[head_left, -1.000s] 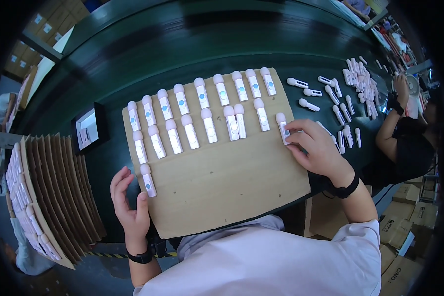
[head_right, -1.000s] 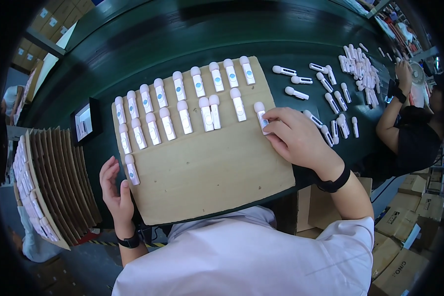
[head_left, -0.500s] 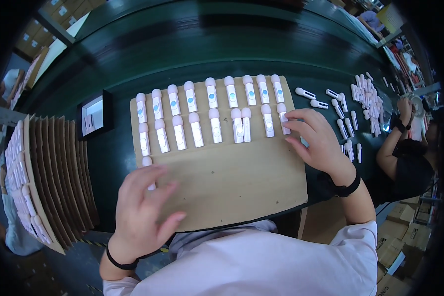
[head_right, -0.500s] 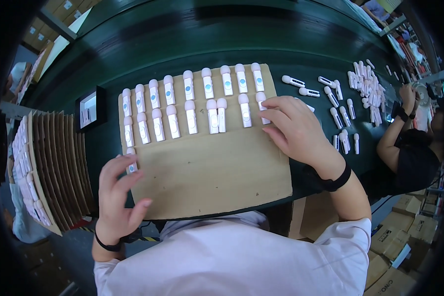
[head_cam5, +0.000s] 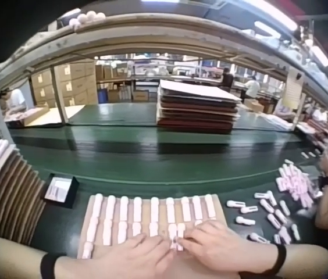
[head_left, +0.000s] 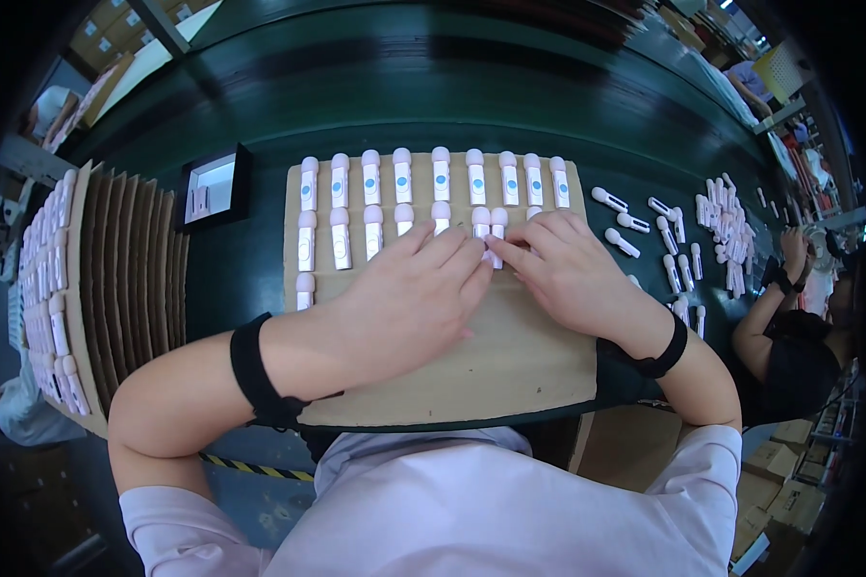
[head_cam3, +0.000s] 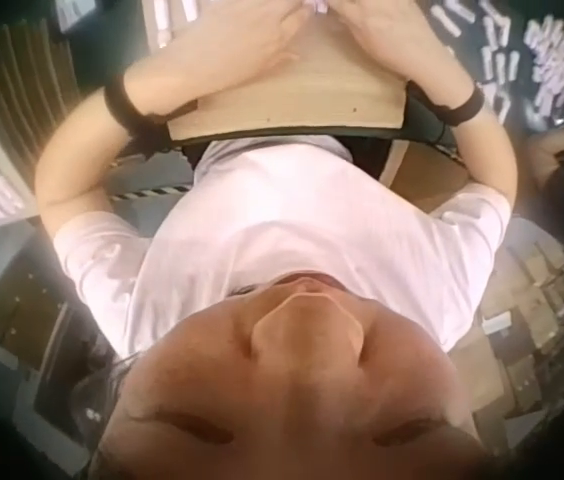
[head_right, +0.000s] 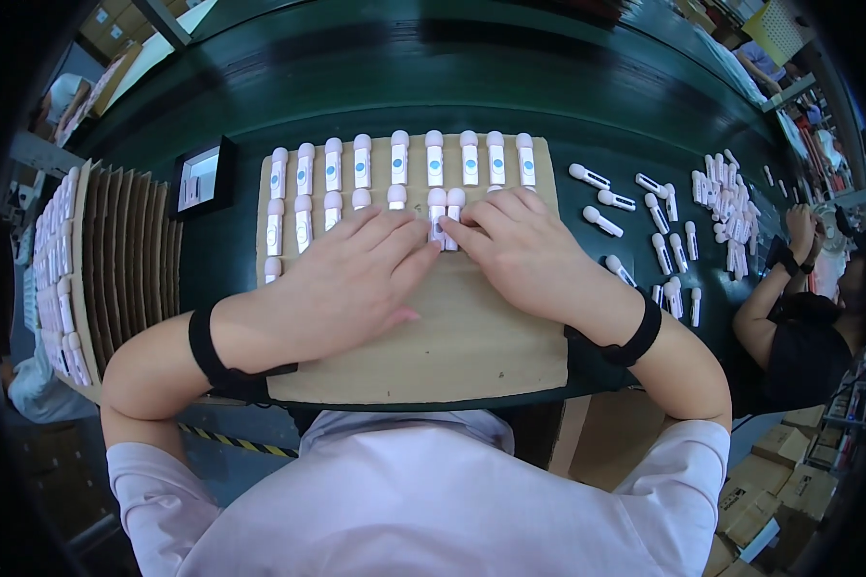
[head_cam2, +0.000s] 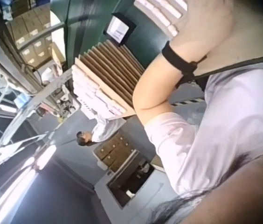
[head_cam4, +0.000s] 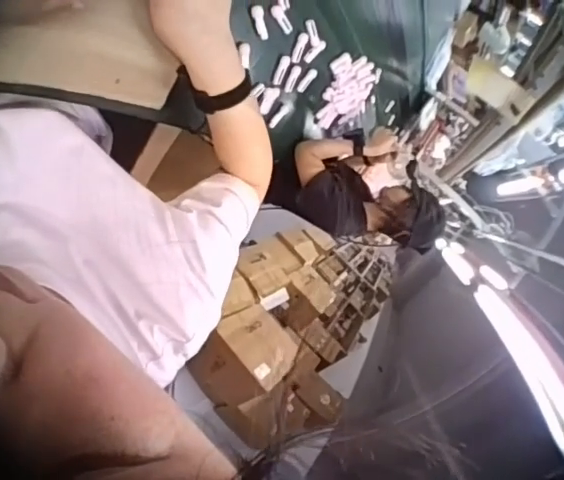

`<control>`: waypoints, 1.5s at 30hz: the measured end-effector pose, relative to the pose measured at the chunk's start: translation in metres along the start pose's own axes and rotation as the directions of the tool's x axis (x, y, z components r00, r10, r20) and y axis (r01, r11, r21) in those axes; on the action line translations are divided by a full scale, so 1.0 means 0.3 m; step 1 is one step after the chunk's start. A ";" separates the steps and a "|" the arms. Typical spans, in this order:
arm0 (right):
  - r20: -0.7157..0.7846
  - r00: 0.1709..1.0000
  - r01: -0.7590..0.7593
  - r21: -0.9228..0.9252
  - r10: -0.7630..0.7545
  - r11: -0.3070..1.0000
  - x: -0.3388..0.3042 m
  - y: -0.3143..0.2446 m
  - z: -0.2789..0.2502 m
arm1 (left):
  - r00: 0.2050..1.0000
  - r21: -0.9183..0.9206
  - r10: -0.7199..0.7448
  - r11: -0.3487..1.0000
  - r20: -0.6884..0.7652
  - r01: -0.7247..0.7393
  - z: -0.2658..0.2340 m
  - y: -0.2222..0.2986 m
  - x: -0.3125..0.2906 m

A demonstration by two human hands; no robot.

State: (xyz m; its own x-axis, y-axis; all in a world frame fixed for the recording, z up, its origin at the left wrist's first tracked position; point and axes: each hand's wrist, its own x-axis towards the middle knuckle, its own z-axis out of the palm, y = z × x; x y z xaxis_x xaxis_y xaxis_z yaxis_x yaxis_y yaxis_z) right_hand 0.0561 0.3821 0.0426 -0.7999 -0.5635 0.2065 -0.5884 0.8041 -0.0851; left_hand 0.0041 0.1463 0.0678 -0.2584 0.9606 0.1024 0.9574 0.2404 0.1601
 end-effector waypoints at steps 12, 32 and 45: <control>-0.019 1.000 -0.002 -0.086 0.000 0.996 -0.022 -0.003 0.016 | 0.998 0.178 0.058 0.982 0.005 -0.058 0.065 -0.040 0.017; -0.055 0.996 -0.067 0.048 0.070 0.997 0.025 0.039 0.006 | 0.982 -0.041 0.040 0.998 -0.184 -0.049 0.101 -0.112 0.127; -0.060 0.996 -0.056 0.071 0.060 0.996 0.029 0.040 -0.002 | 0.992 -0.054 -0.095 0.994 -0.078 0.091 0.080 -0.103 0.135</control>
State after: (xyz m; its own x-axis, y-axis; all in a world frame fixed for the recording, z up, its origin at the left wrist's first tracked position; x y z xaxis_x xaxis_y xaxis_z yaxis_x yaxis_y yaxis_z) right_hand 0.0419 0.3870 0.0440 -0.8255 -0.5015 0.2589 -0.5495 0.8190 -0.1654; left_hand -0.0328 0.1812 0.0436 -0.3575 0.9196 0.1630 0.9215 0.3190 0.2215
